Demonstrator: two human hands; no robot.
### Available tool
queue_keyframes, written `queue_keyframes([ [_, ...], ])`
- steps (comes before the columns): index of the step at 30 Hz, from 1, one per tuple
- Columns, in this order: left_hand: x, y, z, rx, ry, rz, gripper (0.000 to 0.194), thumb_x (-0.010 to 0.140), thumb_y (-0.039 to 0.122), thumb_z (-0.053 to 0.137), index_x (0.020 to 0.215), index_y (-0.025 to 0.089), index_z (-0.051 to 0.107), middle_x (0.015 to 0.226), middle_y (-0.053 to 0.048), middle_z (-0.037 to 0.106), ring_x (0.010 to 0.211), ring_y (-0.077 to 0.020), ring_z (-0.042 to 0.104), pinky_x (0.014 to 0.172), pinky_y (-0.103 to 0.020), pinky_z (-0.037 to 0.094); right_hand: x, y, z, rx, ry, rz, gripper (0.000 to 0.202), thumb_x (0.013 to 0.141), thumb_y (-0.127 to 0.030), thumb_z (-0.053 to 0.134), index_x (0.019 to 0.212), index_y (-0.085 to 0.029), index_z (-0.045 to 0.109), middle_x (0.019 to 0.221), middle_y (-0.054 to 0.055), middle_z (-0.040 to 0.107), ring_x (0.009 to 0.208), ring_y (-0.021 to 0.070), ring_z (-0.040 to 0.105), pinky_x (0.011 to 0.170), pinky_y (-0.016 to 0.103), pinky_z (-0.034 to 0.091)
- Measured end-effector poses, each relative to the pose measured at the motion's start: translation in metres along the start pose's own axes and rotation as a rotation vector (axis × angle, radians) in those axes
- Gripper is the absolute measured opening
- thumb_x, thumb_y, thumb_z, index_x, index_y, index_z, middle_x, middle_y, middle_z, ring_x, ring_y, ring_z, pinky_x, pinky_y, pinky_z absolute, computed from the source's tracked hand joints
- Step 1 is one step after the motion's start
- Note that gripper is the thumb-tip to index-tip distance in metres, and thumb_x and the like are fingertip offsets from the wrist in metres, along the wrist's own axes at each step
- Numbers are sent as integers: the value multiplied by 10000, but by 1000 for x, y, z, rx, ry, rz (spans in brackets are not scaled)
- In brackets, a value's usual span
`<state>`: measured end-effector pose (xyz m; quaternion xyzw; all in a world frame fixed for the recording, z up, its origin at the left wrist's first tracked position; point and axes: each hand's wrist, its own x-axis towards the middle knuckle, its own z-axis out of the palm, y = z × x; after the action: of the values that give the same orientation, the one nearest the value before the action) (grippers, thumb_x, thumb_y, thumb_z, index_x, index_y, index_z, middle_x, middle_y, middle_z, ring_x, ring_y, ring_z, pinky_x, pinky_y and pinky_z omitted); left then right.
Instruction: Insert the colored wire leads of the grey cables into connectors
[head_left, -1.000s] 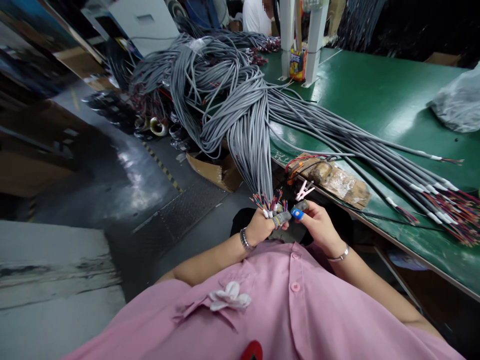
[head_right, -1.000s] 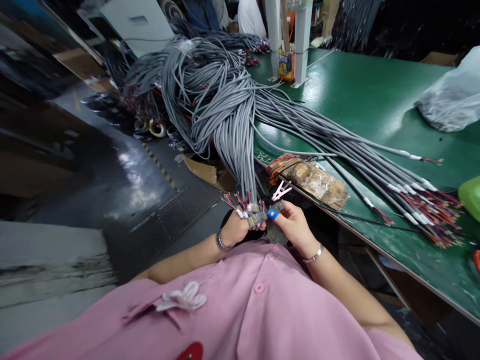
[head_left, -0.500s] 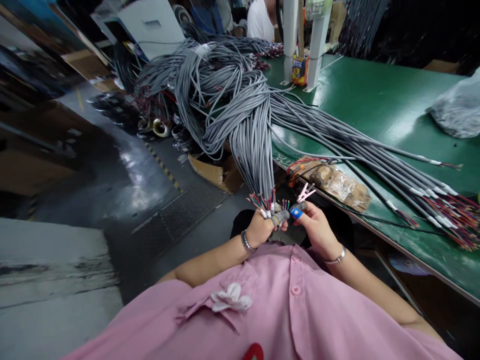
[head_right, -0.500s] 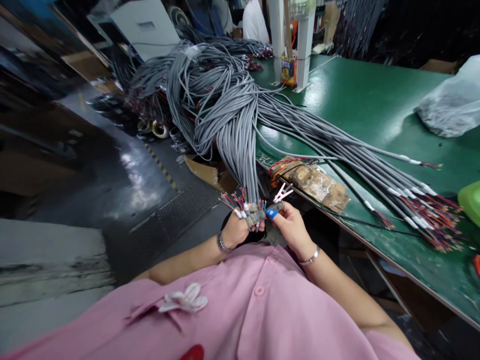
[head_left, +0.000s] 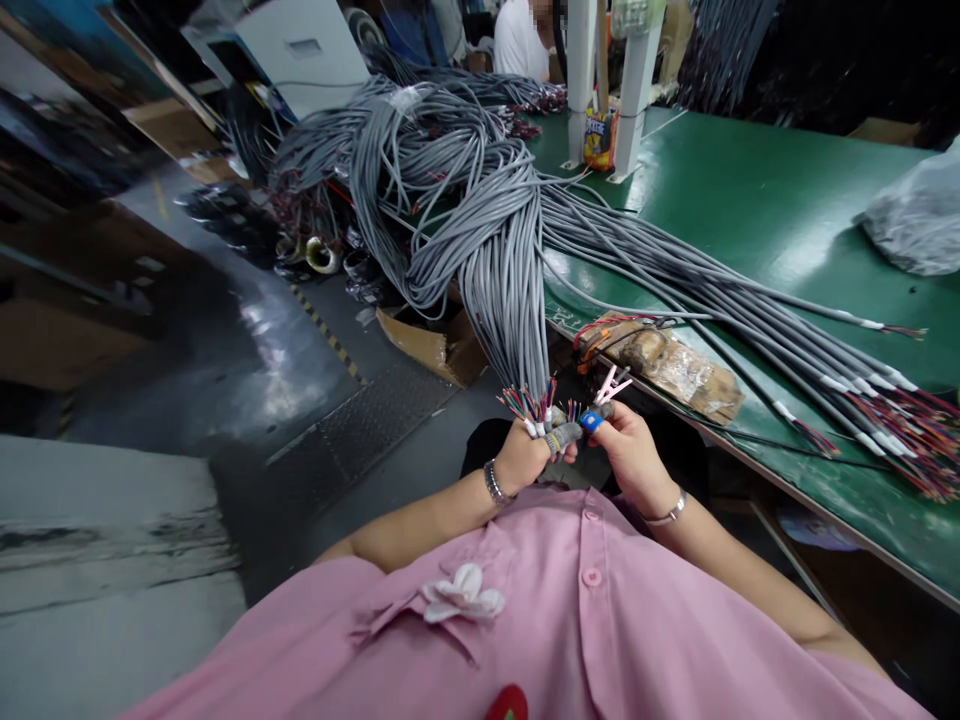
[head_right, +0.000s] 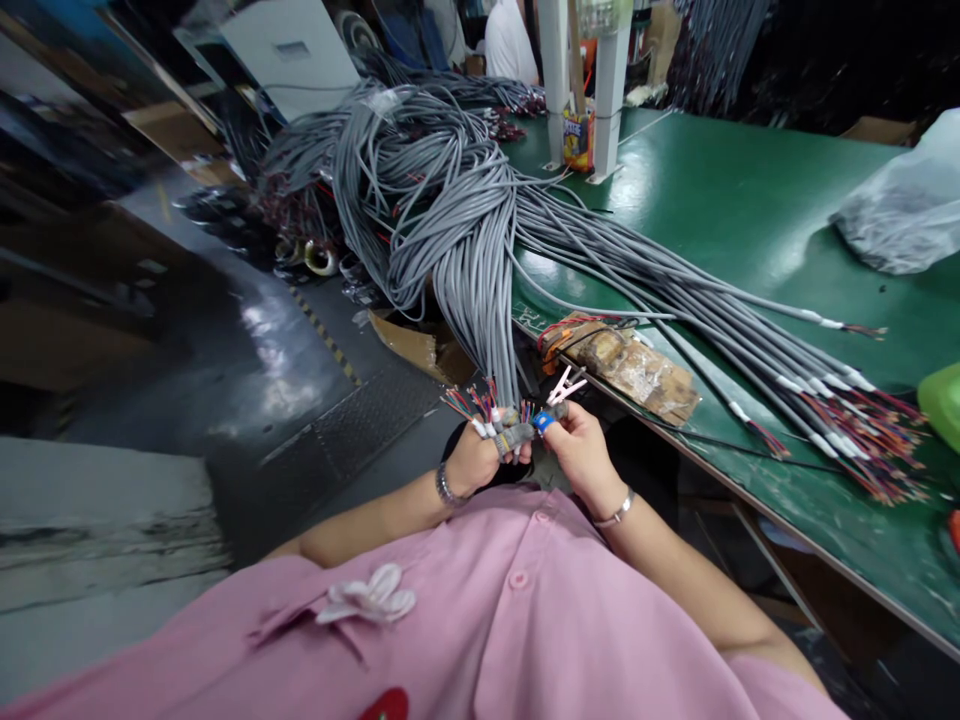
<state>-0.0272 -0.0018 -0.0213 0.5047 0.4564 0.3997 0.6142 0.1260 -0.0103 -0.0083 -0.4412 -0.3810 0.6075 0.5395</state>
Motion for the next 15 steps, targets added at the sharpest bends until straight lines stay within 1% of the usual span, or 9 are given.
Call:
queue_keyframes([
  [2,1,-2,0,-46,15,-9,337,734,427,738,629,138,600,537,-13,620,456,-98,555,457,-210,410,0,3,-2,25,29,12,210,713,-353,771,709,-211,617,587,-32,584,519,113,473,511,251,389],
  [5,1,-2,-1,-89,19,-15,355,720,443,746,632,136,591,536,-12,621,452,-99,560,439,-204,394,-1,11,-10,133,22,44,221,748,-368,751,705,-201,613,581,-45,544,528,98,450,540,241,410],
  [7,0,-1,-2,-93,10,-10,361,729,447,736,627,127,605,536,-22,624,455,-100,567,425,-199,371,0,15,-20,234,16,61,274,782,-437,711,698,-196,612,587,-42,527,534,96,445,552,241,429],
  [9,0,2,-4,-111,-1,-7,364,725,445,738,616,121,613,518,-23,616,444,-98,562,413,-197,353,3,18,-29,300,47,85,351,800,-537,659,736,-191,640,622,-24,552,545,100,459,547,242,444],
  [11,0,6,-4,-163,-21,-11,370,693,445,760,602,122,605,498,-16,604,422,-94,549,401,-196,343,9,19,-37,325,78,126,427,786,-615,631,784,-189,667,664,-3,591,559,106,484,538,238,456],
  [13,2,10,-4,-228,-64,-24,373,657,450,780,613,124,604,496,-12,604,410,-94,545,388,-195,330,16,18,-42,337,60,169,475,764,-659,628,815,-189,679,710,14,625,574,108,507,539,234,469],
  [15,4,14,-3,-264,-112,-41,373,643,452,786,632,122,611,501,-16,610,409,-100,552,376,-192,315,24,16,-42,344,6,182,495,750,-674,635,841,-190,683,755,21,645,580,105,515,543,231,479],
])
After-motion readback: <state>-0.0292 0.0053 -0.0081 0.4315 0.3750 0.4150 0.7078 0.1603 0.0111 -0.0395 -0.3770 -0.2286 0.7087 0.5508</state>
